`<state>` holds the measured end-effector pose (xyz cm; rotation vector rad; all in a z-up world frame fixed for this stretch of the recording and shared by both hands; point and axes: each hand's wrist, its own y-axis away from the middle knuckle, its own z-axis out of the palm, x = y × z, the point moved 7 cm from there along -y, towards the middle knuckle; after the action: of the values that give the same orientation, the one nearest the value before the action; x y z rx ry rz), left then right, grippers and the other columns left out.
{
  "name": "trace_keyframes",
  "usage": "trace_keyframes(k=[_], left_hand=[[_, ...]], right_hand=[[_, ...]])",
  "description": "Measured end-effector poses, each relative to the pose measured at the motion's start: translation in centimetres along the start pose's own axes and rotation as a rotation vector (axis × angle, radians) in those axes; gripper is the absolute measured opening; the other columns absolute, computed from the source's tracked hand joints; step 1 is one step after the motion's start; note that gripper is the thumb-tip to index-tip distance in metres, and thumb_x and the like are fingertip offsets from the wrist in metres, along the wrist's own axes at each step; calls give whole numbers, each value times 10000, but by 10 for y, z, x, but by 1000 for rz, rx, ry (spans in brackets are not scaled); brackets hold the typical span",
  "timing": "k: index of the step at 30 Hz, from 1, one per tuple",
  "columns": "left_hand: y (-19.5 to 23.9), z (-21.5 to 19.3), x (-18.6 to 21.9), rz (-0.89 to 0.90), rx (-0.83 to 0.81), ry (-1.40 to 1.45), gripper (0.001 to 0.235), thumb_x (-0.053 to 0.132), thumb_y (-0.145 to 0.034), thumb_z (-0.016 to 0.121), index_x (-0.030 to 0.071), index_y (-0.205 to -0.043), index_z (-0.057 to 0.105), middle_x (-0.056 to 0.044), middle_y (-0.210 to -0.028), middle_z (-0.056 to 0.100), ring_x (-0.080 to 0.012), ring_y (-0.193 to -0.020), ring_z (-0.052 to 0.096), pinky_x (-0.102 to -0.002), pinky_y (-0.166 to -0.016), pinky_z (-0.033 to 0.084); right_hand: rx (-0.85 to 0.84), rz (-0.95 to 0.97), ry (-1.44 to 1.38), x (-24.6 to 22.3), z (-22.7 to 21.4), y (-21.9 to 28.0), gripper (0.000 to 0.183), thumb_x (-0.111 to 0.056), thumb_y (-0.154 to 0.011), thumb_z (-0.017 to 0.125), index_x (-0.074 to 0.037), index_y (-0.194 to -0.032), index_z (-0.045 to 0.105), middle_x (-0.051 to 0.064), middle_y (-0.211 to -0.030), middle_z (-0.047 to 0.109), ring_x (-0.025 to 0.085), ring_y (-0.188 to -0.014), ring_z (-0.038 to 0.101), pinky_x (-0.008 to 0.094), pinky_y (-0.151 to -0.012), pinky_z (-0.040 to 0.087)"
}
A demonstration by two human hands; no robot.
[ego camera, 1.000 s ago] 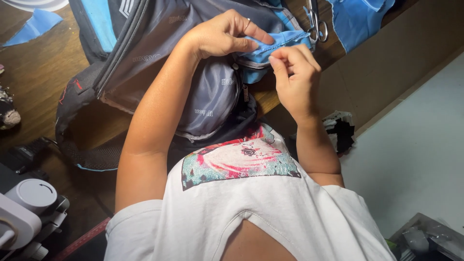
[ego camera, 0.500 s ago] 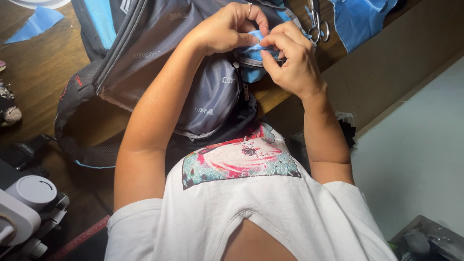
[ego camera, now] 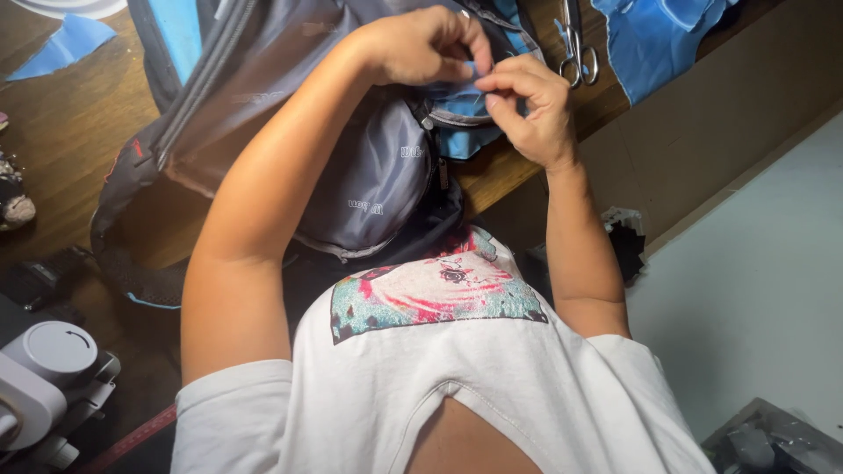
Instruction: The person sews the inner lining of a backpack by hand, pulling a blue thread through the fabric with a needle while holding the material steady.
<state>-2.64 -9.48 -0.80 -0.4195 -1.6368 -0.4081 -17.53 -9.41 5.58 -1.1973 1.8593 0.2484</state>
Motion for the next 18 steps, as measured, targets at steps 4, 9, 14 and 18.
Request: trace_keyframes(k=[4,9,14,18], left_hand=[[33,-21,12,-145,176,-442,389,246,-1021,642,159,-1391,559,-88,-1141,717,-281,-959,675,-427,-782,509],[63,-20,28,53,561,-1160,435,445,-818,907,128,-962,646,-60,-884,666,-290,-758,660,-430,-589,490],[87,-1,46,22,415,-1282,327,565,-818,838,252,-822,743,17,-787,699,-267,-795,662,-422,-763,457],[104,11,47,-87,292,-1440,706,903,-701,670,377,-1156,793,40,-1055,744,-226,-1069,634,-519,-1092,289]], right_hand=[[110,32,-50,8,-6,4,186,112,-922,620,82,-1060,742,193,-1085,667,234,-931,635,266,-746,515],[96,-43,151,-15,-9,-5,244,55,-973,575,83,-1176,707,212,-1209,641,290,-1117,655,282,-691,586],[-49,-177,309,-43,5,-43,135,20,-982,648,38,-1060,757,140,-1048,711,295,-995,575,361,-732,449],[-448,9,356,5,53,-57,204,-282,-1024,685,-101,-1005,777,94,-961,711,318,-917,654,444,-823,449]])
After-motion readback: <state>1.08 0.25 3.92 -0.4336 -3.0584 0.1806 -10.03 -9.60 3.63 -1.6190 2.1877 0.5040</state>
